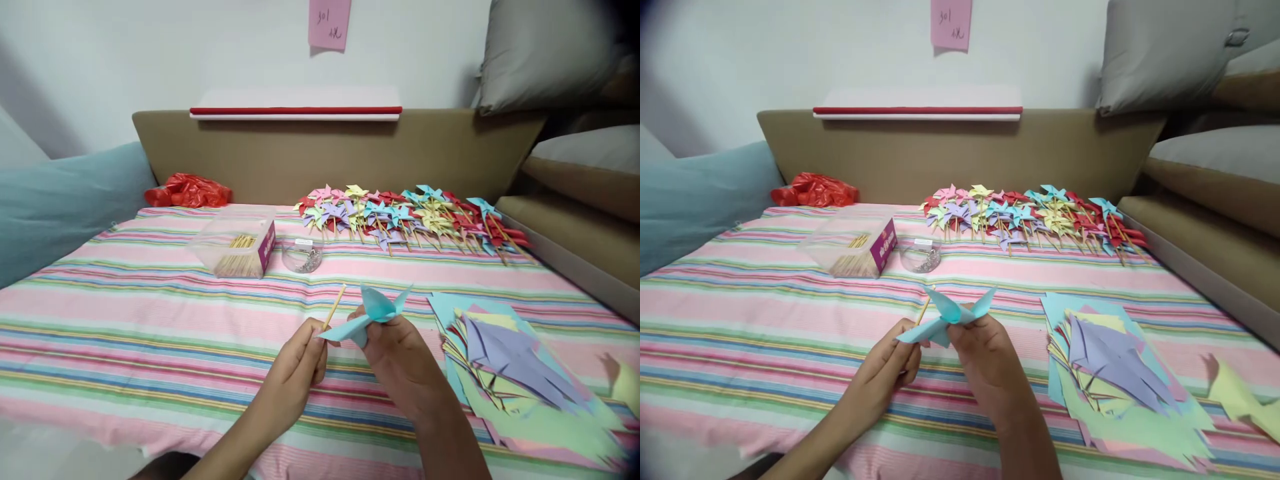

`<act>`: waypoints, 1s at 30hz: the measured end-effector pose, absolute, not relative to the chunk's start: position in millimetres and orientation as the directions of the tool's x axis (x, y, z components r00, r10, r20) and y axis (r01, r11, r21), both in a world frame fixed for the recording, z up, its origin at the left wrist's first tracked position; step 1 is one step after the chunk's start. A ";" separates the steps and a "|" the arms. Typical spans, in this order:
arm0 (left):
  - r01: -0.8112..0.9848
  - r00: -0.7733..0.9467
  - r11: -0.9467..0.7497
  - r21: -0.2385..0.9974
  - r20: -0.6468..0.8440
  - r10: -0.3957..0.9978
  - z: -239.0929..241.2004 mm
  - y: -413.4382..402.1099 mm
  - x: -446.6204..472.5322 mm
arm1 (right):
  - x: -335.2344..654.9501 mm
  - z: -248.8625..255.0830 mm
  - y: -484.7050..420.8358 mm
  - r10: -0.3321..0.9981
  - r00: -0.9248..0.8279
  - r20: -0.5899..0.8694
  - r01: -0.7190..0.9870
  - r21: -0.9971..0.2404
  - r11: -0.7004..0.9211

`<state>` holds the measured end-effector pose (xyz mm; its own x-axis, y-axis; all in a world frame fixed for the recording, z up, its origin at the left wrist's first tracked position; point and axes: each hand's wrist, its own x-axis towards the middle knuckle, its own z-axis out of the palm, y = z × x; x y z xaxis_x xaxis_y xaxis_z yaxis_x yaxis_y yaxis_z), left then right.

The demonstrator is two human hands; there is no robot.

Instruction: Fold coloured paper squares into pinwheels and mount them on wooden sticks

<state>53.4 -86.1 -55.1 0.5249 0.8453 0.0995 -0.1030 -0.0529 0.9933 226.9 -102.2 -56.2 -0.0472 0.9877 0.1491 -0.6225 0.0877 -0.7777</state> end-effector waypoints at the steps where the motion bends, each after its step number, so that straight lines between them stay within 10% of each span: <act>1: -0.108 0.534 -0.048 0.993 0.098 0.840 -57.7 -86.9 54.0 | 224.8 -53.8 -102.2 0.985 -0.046 0.165 -0.615 -0.782 0.102; 30: 0.107 0.533 -0.264 0.959 0.168 0.829 -51.7 -88.6 43.8 | 220.3 -24.0 -117.1 0.828 0.020 0.561 -0.134 -0.819 0.558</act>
<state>43.8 -88.6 -51.7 0.5328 0.8293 0.1684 0.1074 -0.2637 0.9586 220.3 -117.1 -24.0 0.0195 0.8275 0.5611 -0.1343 0.5583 -0.8187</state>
